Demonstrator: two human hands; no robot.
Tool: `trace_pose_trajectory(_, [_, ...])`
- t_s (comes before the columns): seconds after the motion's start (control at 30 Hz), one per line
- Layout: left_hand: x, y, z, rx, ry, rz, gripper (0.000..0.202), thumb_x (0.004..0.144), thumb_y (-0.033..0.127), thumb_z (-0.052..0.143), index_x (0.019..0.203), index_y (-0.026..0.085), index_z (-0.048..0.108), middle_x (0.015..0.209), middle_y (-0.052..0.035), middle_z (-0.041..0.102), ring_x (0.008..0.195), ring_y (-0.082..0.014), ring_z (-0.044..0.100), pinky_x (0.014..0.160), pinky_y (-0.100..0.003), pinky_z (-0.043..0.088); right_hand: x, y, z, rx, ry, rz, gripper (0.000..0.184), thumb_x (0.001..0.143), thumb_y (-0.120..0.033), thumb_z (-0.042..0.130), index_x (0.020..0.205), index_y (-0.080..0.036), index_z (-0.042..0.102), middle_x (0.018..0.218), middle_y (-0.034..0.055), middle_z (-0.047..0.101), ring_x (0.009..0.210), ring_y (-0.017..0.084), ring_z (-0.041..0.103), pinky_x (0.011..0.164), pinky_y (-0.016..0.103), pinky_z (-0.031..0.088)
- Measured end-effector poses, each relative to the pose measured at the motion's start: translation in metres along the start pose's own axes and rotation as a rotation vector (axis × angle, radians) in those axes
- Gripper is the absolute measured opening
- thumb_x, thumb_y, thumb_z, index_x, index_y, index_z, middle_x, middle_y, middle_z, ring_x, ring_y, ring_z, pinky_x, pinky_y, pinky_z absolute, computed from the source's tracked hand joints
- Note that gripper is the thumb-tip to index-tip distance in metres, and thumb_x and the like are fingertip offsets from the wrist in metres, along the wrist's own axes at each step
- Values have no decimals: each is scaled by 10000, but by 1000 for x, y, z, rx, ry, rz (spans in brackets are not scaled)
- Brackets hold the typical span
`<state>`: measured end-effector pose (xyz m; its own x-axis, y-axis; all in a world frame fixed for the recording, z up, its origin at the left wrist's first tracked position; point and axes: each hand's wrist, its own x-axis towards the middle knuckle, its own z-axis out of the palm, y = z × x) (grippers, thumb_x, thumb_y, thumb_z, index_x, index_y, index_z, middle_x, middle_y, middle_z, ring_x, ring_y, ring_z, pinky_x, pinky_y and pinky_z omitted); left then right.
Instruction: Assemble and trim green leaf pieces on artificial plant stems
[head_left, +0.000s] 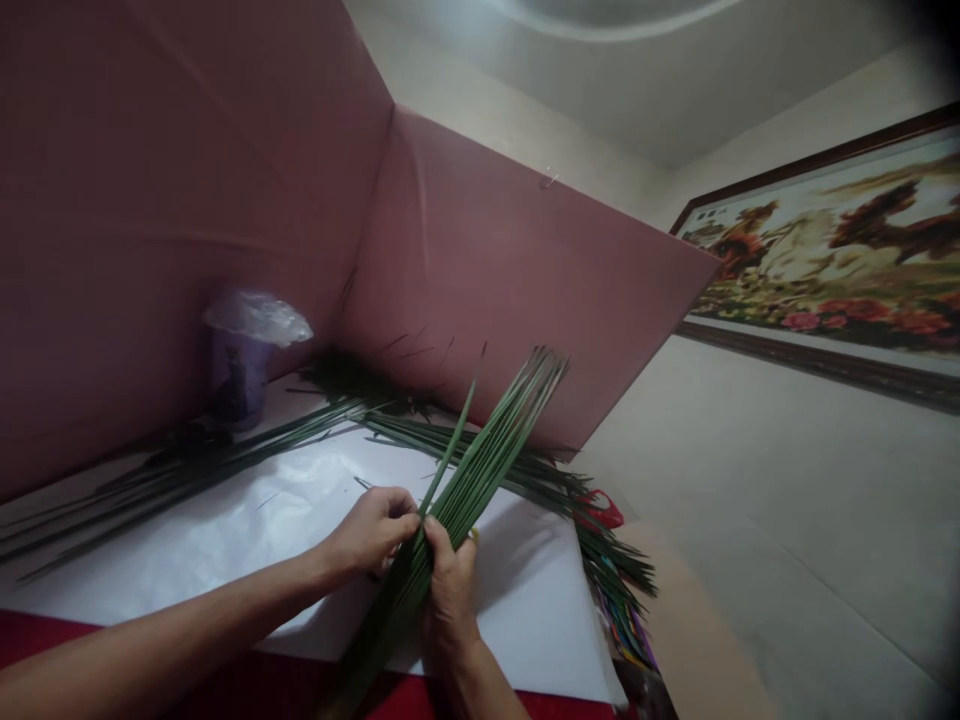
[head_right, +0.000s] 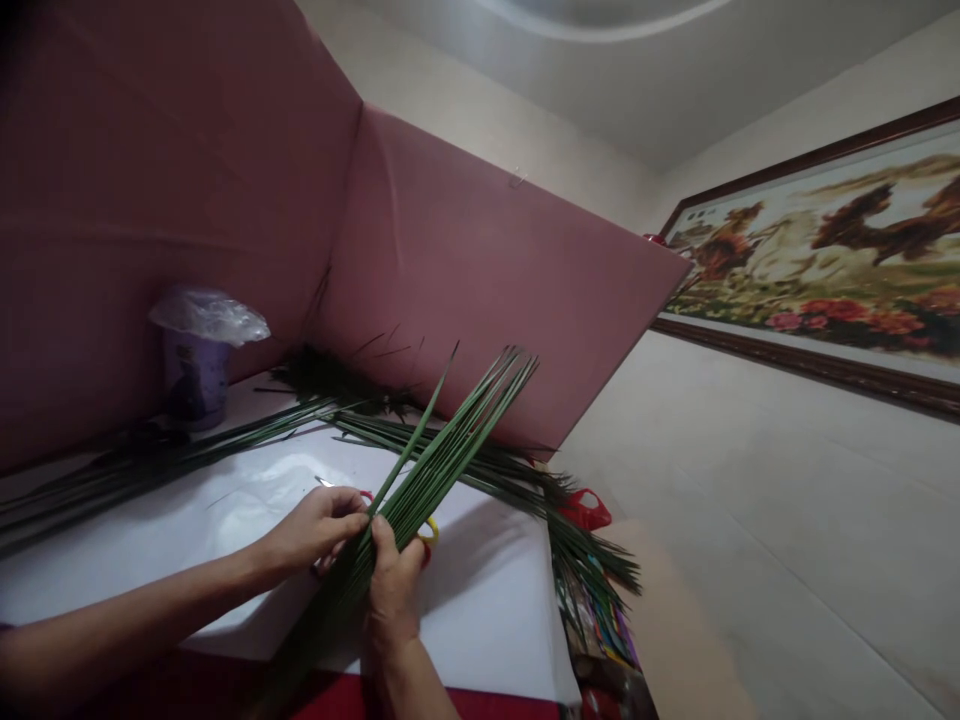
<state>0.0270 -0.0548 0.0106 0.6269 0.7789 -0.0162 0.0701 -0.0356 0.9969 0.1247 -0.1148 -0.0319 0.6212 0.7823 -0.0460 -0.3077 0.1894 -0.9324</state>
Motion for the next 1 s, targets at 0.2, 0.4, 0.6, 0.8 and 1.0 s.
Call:
trace_pose_trajectory(0.2, [-3, -2, 5, 38, 105, 66, 139, 679, 297, 521, 616, 175, 508, 438, 75, 425, 391, -87, 405, 386, -198, 319, -11, -11, 13, 95, 36, -6, 295, 688, -359, 656, 867, -164, 525, 668, -4, 657, 576, 175, 632, 532, 271, 521])
trace_pose_trajectory(0.4, [-6, -5, 10, 117, 193, 185, 143, 690, 262, 506, 587, 165, 529, 533, 45, 491, 520, -105, 450, 480, -204, 349, -7, -1, 12, 55, 124, -56, 286, 680, -343, 658, 861, -156, 540, 731, 10, 666, 665, 169, 633, 615, 268, 520])
trace_pose_trajectory(0.6, [-5, 3, -1, 94, 279, 135, 160, 691, 302, 525, 599, 171, 519, 473, 55, 465, 442, -94, 417, 429, -199, 319, 0, -9, 7, 127, 181, -49, 263, 660, -328, 664, 813, -140, 564, 637, 2, 630, 555, 147, 592, 531, 249, 492])
trace_pose_trajectory(0.8, [-4, 9, -3, -10, 125, 65, 211, 710, 364, 526, 635, 170, 491, 460, 63, 446, 381, -76, 359, 384, -198, 282, 6, -10, -1, 165, 146, -72, 238, 718, -352, 623, 799, -133, 579, 613, -14, 607, 522, 130, 568, 518, 244, 475])
trace_pose_trajectory(1.0, [-14, 8, 7, -14, -96, 11, 221, 626, 351, 598, 636, 139, 538, 570, 29, 503, 531, -108, 451, 503, -223, 343, 6, -10, -5, 38, 154, -178, 286, 718, -388, 640, 815, -126, 583, 702, 18, 643, 605, 155, 593, 578, 273, 498])
